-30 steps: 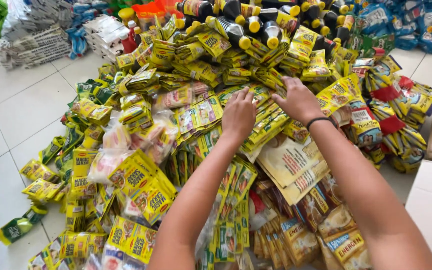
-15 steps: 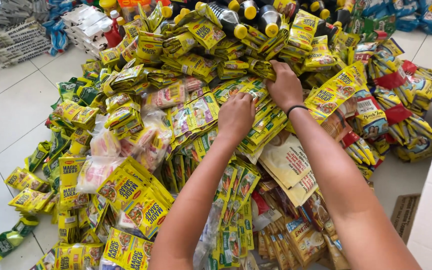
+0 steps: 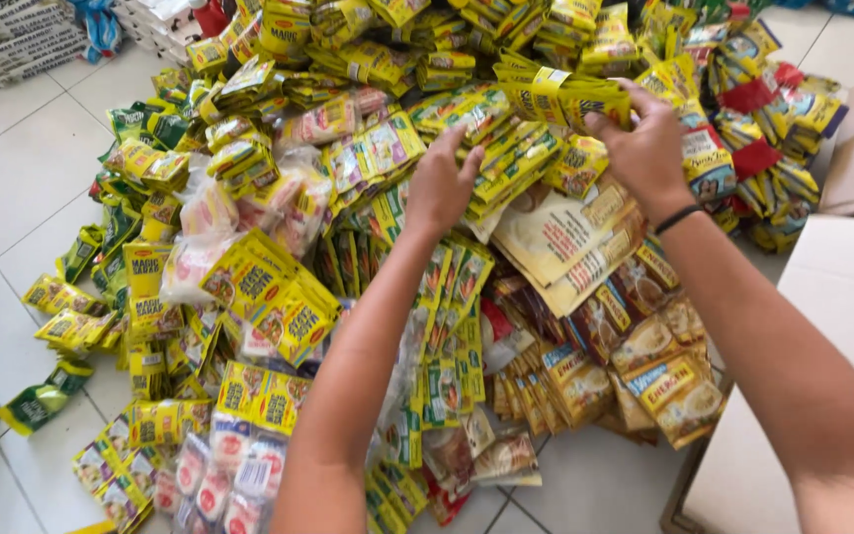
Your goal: The person organizes a pile of yellow and brown packets on the floor by picking them up and placing them neatly into a cardboard box.
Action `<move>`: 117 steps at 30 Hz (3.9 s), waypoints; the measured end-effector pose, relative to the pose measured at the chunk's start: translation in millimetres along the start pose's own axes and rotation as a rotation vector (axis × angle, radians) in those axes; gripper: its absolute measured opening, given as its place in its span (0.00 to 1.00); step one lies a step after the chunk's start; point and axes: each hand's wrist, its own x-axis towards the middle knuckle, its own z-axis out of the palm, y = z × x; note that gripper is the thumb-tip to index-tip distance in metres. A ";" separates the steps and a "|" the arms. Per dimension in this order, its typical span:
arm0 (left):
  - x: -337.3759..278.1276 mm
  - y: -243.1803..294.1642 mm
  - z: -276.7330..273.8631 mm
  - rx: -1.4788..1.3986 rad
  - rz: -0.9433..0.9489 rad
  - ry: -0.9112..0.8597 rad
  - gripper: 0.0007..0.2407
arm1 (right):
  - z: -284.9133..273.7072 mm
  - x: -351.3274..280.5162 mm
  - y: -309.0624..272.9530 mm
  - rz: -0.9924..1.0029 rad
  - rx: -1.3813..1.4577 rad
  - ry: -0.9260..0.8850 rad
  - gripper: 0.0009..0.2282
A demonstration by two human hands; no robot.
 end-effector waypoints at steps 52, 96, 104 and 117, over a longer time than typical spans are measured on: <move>-215.9 53.4 45.7 -1.782 -0.643 0.186 0.13 | 15.6 -216.7 -104.0 -0.044 0.091 -0.463 0.31; -247.3 99.8 60.6 -2.175 -0.538 0.057 0.22 | 57.3 -287.5 -67.5 0.778 1.373 0.518 0.20; -249.1 77.0 65.5 -1.962 -0.448 -0.055 0.25 | 39.2 -275.4 -96.9 0.961 1.294 0.237 0.21; -216.9 26.4 15.6 -1.416 -0.740 -0.306 0.24 | -20.6 -251.6 -46.2 0.825 0.984 -0.016 0.17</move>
